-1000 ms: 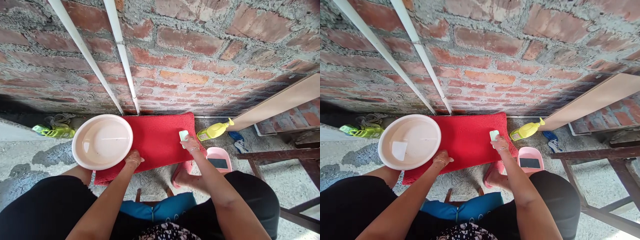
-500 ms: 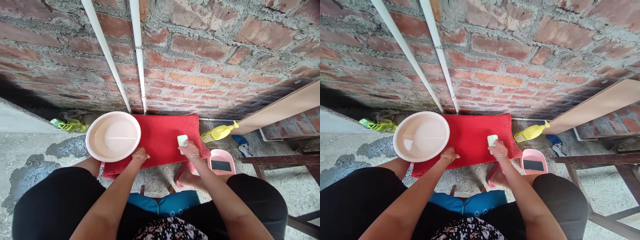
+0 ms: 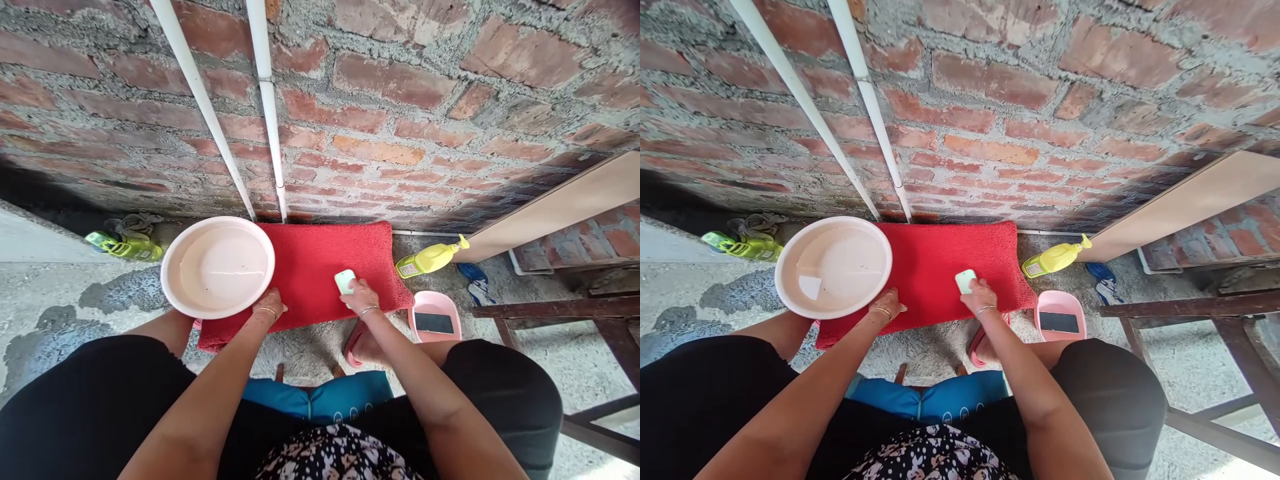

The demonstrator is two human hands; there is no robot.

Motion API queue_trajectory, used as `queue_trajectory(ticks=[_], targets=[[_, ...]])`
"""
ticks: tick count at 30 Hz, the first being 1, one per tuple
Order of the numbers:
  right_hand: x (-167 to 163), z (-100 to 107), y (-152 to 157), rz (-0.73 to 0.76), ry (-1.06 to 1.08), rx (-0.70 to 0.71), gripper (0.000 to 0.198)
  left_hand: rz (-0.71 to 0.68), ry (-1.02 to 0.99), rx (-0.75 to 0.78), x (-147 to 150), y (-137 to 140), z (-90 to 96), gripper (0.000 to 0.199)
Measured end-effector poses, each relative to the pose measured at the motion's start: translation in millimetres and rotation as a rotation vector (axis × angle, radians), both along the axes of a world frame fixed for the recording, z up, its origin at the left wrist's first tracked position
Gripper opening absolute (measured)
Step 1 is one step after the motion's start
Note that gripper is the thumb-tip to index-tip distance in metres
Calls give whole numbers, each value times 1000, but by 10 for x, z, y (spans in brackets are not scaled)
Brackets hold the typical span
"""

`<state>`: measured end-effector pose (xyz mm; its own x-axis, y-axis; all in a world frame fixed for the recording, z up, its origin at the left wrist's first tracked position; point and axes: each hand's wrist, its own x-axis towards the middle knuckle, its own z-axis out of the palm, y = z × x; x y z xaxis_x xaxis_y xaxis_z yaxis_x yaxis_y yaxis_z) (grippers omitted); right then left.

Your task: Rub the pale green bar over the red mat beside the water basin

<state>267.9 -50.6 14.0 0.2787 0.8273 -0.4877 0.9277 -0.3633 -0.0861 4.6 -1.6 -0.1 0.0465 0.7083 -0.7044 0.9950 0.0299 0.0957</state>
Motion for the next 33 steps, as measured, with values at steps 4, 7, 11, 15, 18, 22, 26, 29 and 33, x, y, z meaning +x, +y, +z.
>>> queue_trajectory(ticks=[4, 7, 11, 15, 18, 22, 26, 29, 33], targets=[[848, 42, -178, -248, -76, -35, 40, 12, 21, -19, 15, 30, -20, 48], [1267, 92, -290, -392, -155, -51, 38, 27, 40, -26, 16, 33, -29, 49], [1249, 176, -344, -446, -166, -40, 39, 31, 33, -17, 21, 16, 7, 48], [468, 186, -379, -215, -3, 0, 39, -6, 37, 23, 20, -22, 25, 48], [-252, 114, -444, 56, 105, -6, 39, -33, 43, 57, 1, -67, -9, 49], [-648, 16, -514, 221, 115, -19, 41, -45, 26, 90, -55, -129, -78, 46], [-256, 13, -560, 158, 38, -25, 41, -63, -3, 76, -97, -144, -116, 43], [288, 76, -613, 29, -62, -41, 40, -38, -9, 67, -96, -135, -121, 45], [990, 201, -708, -217, -175, -129, 43, -35, -31, 69, -95, -134, -107, 46]])
